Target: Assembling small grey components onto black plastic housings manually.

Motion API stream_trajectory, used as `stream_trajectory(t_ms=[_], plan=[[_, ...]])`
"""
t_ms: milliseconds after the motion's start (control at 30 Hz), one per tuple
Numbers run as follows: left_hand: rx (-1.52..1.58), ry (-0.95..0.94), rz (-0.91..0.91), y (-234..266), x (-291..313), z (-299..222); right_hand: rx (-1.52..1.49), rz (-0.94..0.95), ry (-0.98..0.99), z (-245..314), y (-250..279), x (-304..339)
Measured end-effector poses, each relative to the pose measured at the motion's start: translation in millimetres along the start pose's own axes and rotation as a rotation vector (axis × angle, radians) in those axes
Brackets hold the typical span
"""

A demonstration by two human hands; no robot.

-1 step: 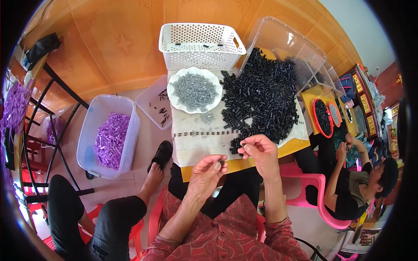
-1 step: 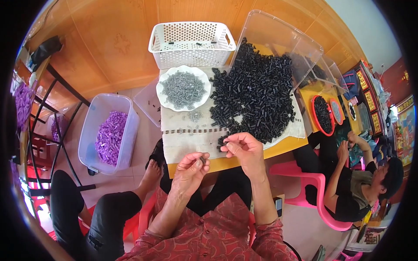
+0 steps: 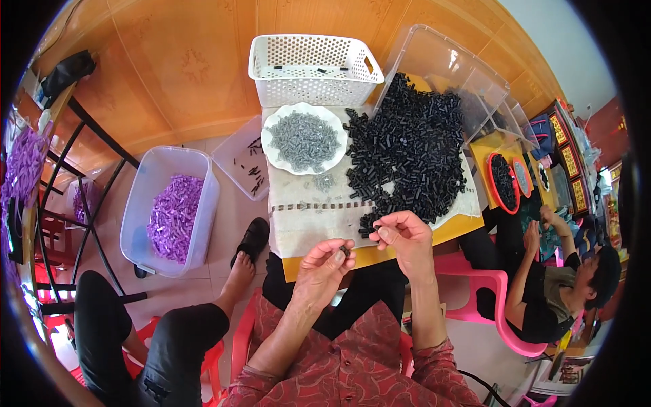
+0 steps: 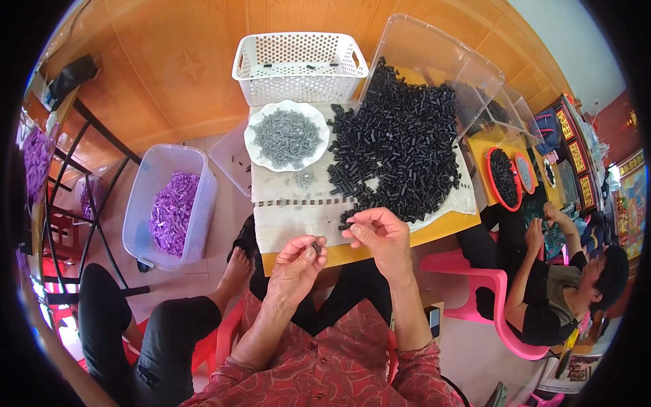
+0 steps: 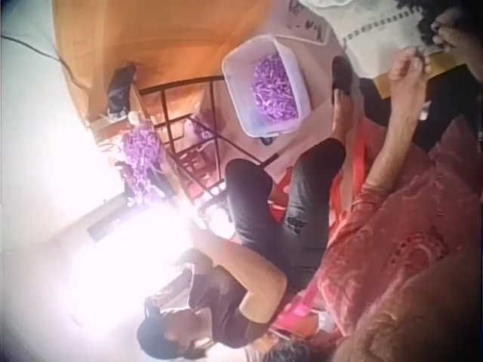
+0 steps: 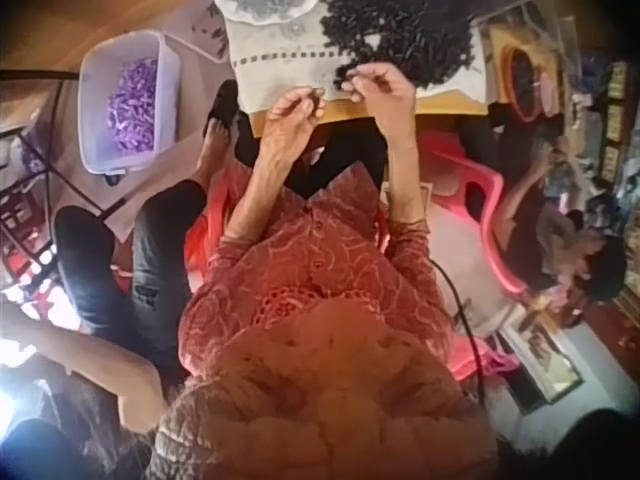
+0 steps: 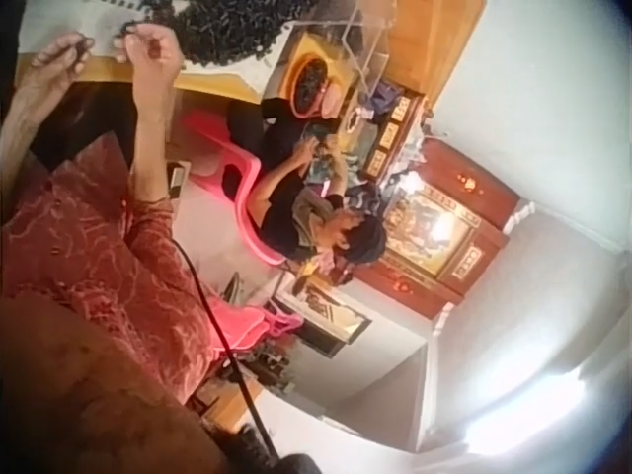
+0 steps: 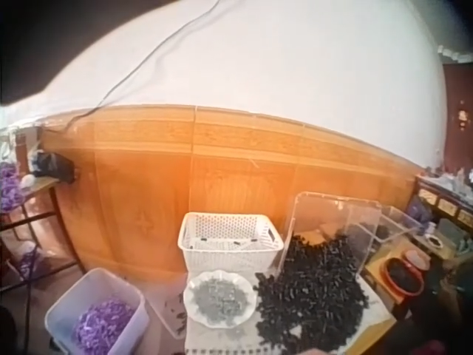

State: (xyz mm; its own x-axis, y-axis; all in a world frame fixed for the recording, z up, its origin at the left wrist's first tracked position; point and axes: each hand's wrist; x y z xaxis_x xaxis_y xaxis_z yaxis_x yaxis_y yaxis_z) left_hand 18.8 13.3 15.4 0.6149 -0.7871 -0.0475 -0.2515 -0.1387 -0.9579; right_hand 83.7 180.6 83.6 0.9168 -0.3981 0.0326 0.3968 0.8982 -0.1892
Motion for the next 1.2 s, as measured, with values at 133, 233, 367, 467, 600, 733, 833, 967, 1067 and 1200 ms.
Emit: stream_trajectory(t_ms=[133, 233, 367, 467, 600, 733, 833, 967, 1067, 1200], plan=[[0.102, -0.023, -0.037, -0.4, 1.6, -0.9, 0.084, 0.008, 0.085, -6.1, -15.0, 16.7], [0.155, -0.018, -0.059, -3.6, 1.4, -2.5, 0.174, 0.038, 0.170, -11.8, -23.7, 23.7], [0.196, -0.010, -0.048, -1.7, 4.3, -3.0, 0.248, 0.065, 0.172, -17.4, -31.7, 29.3], [0.129, -0.014, -0.074, 0.9, 5.8, -4.0, 0.271, -0.057, 0.083, -15.3, -39.5, 24.7], [0.073, -0.007, -0.122, 7.6, 4.6, -4.9, 0.459, -0.093, 0.209, -32.7, -34.3, -2.5], [0.086, -0.002, -0.111, 12.4, 3.3, -7.3, 0.786, -0.062, 0.173, -36.9, -36.4, -31.9], [0.076, 0.004, -0.109, 12.4, 4.0, -5.3, 1.148, -0.083, 0.316, -45.8, -31.3, -49.1], [0.079, 0.012, -0.079, 13.4, 4.0, -5.0, 1.206, -0.070, 0.300, -46.2, -32.5, -60.0], [0.071, 0.016, -0.077, 14.4, 3.8, -4.8, 1.178, -0.010, 0.305, -44.8, -38.2, -65.4], [0.087, 0.021, -0.079, 13.5, 2.8, -5.7, 1.218, 0.019, 0.294, -44.0, -41.4, -70.7]])
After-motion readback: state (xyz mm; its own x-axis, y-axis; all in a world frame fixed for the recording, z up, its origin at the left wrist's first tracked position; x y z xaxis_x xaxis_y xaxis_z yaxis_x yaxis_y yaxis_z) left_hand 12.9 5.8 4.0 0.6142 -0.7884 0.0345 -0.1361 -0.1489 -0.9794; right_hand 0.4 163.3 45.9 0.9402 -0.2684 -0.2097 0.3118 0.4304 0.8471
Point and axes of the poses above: each hand's wrist, its own x-axis away from the middle knuckle, its own y-axis out of the back of the hand, z = x × y, and after that the axes turned 9 degrees about z, right-handed
